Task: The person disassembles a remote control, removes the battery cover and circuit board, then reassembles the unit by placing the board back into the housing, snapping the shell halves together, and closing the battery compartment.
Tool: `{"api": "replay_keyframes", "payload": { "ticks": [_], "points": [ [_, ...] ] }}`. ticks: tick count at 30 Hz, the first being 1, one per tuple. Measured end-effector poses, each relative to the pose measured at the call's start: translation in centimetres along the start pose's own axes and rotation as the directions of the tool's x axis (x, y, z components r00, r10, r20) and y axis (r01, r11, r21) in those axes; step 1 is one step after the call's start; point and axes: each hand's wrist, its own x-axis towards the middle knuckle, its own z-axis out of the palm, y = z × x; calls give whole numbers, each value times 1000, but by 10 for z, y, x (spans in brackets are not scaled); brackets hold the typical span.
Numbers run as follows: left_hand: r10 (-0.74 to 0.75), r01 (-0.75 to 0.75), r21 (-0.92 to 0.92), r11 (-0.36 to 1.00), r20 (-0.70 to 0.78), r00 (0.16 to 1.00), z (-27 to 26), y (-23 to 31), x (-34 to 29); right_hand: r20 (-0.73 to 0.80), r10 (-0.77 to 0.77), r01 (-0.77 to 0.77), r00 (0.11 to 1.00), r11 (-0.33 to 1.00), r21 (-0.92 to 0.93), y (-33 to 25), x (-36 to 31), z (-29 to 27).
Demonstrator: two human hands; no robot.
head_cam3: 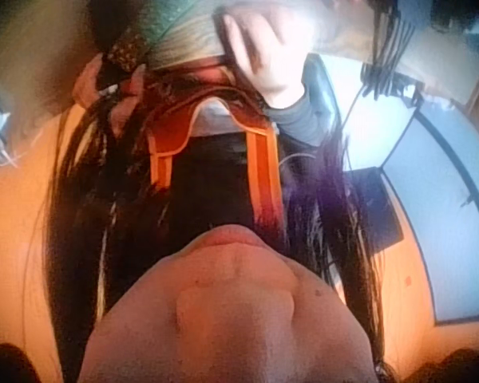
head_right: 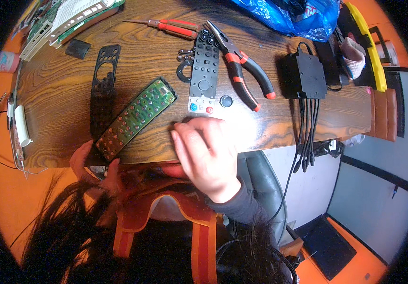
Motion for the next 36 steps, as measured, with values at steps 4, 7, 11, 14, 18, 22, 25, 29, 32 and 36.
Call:
{"api": "replay_keyframes", "payload": {
  "ticks": [4, 7, 11, 14, 18, 22, 25, 29, 32, 36],
  "points": [
    [-52, 55, -49, 997, 53, 997, -9, -6, -3, 13, -67, 65, 998, 991, 118, -2, -4, 1],
    [20, -8, -156, 988, 74, 997, -18, -15, 0, -2, -158, 156, 987, 972, 174, -5, -6, 2],
    [9, 8, -161, 987, 104, 995, -23, -22, 6, -12, -183, 181, 983, 963, 200, -7, -5, 2],
    [87, -73, -79, 994, 195, 977, -31, -24, 15, 8, -187, 180, 982, 955, 236, -5, -3, 2],
    [87, -84, -25, 996, 240, 967, -34, -23, 19, 12, -177, 170, 984, 959, 227, -3, -3, 1],
    [18, -6, -66, 998, 185, 983, -26, -20, 17, 4, -153, 150, 988, 973, 174, -2, 3, -4],
    [-19, 30, -79, 996, 128, 992, -21, -15, 14, -88, -25, 27, 996, 999, 18, 3, 16, -7],
    [36, -31, -48, 998, 127, 991, -19, -14, 16, -50, 118, -125, 992, 975, -185, 17, 40, 5],
    [85, -76, -58, 995, 181, 980, -23, -19, 20, 5, 111, -107, 994, 969, -221, 23, 51, 18],
    [35, -31, -25, 999, 163, 986, -25, -18, 16, 41, 120, -116, 992, 988, -104, 22, 55, 17]
  ]
}}
